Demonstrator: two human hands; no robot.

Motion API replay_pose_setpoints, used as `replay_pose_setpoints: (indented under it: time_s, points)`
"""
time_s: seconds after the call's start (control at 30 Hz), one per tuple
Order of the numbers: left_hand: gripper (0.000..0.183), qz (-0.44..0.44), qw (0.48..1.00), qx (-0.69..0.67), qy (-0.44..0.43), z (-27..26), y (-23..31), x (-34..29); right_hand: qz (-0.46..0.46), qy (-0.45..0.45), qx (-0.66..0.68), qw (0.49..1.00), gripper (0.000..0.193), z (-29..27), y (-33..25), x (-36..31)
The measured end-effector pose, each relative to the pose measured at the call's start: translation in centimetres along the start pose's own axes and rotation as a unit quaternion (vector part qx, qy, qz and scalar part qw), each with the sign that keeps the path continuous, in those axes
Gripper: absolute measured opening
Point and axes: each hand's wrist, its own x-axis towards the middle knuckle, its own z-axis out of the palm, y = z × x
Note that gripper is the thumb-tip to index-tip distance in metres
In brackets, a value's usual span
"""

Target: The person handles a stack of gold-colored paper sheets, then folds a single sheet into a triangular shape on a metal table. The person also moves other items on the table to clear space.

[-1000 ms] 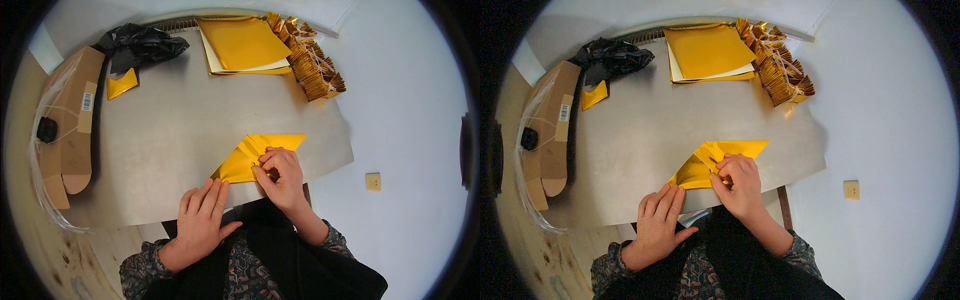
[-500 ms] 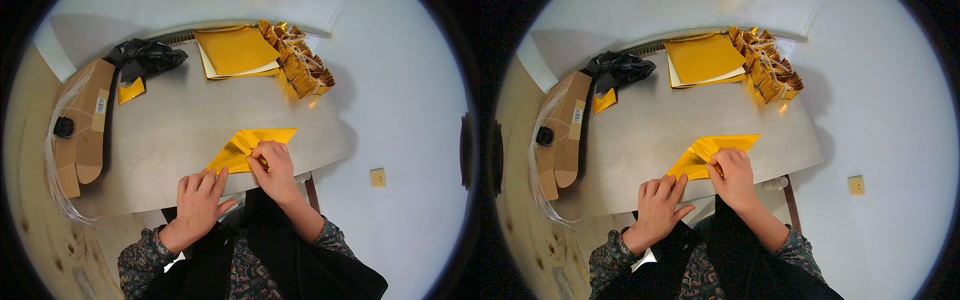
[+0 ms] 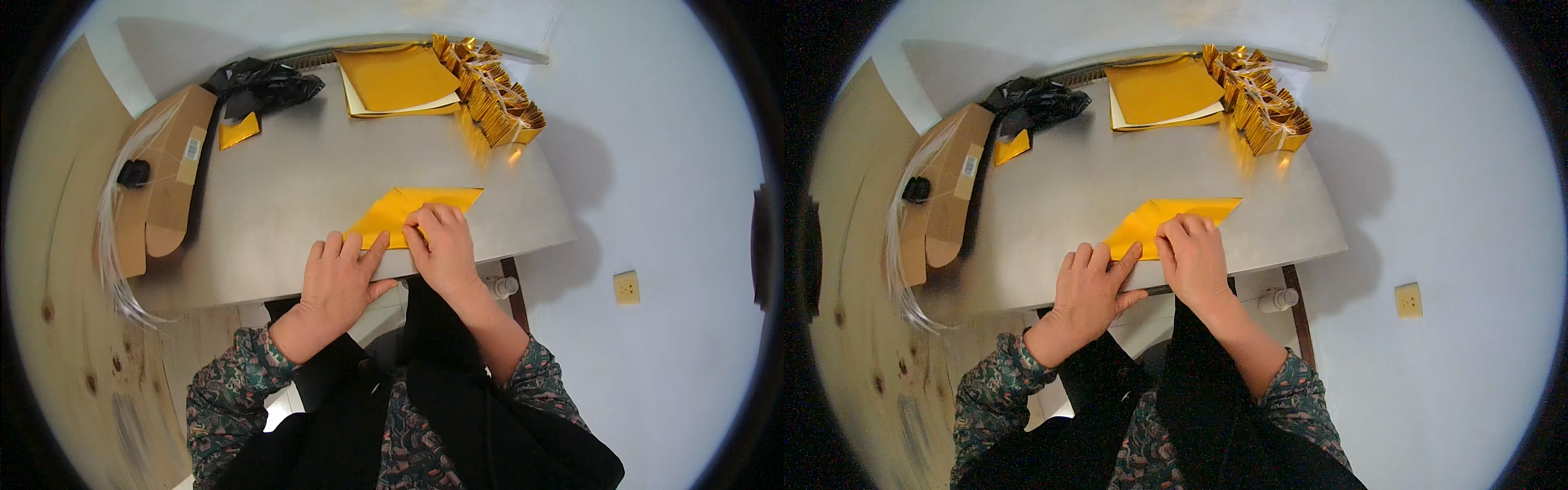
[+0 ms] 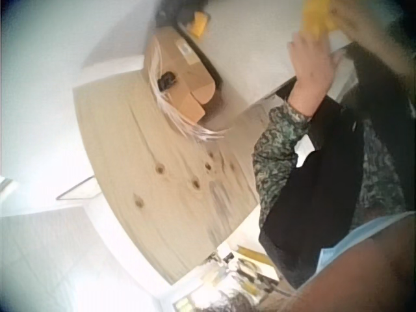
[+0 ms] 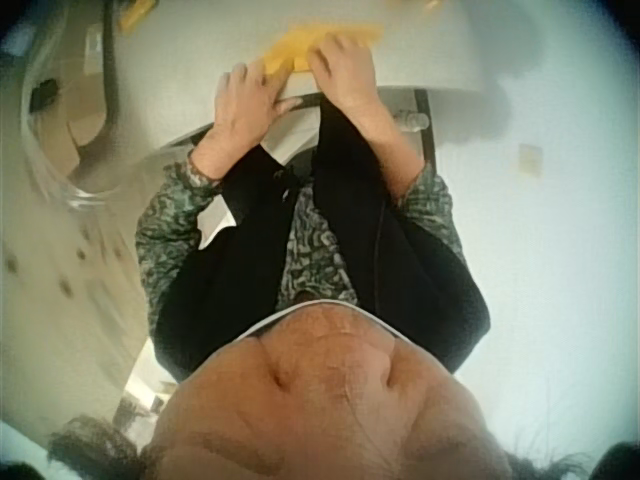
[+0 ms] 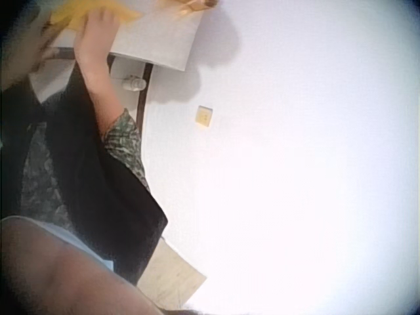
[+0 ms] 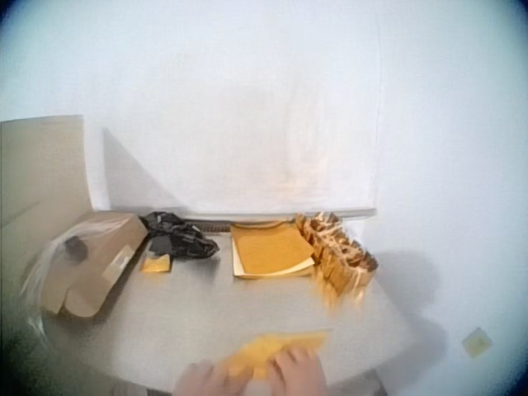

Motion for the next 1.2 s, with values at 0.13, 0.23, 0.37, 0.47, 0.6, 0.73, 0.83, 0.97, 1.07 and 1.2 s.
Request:
replay_pose_setpoints:
  time_s: [0.13,0.23,0.37,0.47,0.6,0.73,0.83,0.97,1.07,1.2]
  points:
    - [0.075,-0.002,1.0,0.02,-0.012,0.1,-0.1,-0.4,-0.006,-0.018,-0.018,1.0,0.021,0.1,-0.3,-0.2]
    - [0.077,-0.01,1.0,0.015,-0.005,0.3,0.2,-0.6,-0.005,-0.01,-0.034,0.999,0.027,0.4,-0.2,-0.4]
    - [0.078,0.001,1.0,0.021,0.02,0.3,0.1,-0.9,-0.009,-0.021,-0.012,1.0,0.03,0.3,0.3,-0.3]
    - [0.078,-0.002,0.999,0.033,-0.003,0.2,-0.1,-0.9,0.015,-0.05,0.017,0.998,0.036,-0.7,1.0,-0.6]
    - [0.08,-0.001,0.999,0.04,-0.01,0.1,-0.1,-0.8,0.029,-0.085,0.036,0.995,0.045,-2.0,1.7,-1.0]
    - [0.077,0.003,0.999,0.037,-0.016,-0.3,0.6,-0.8,0.023,-0.085,0.049,0.995,0.045,-1.9,1.7,-1.2]
    - [0.075,0.0,0.999,0.037,-0.021,-0.3,1.2,-0.7,0.012,-0.065,0.047,0.997,0.046,-1.9,2.0,-1.2]
    - [0.073,0.006,0.998,0.051,-0.033,0.0,0.8,-1.0,0.014,-0.063,0.052,0.997,0.046,-1.9,2.2,-1.3]
    - [0.073,0.011,0.999,0.03,0.011,0.7,0.1,-1.7,0.014,-0.057,0.058,0.997,0.046,-1.7,2.4,-1.2]
    - [0.072,0.004,1.0,0.012,0.027,1.4,-1.0,-3.0,0.029,-0.058,0.06,0.996,0.045,-1.4,2.7,-1.3]
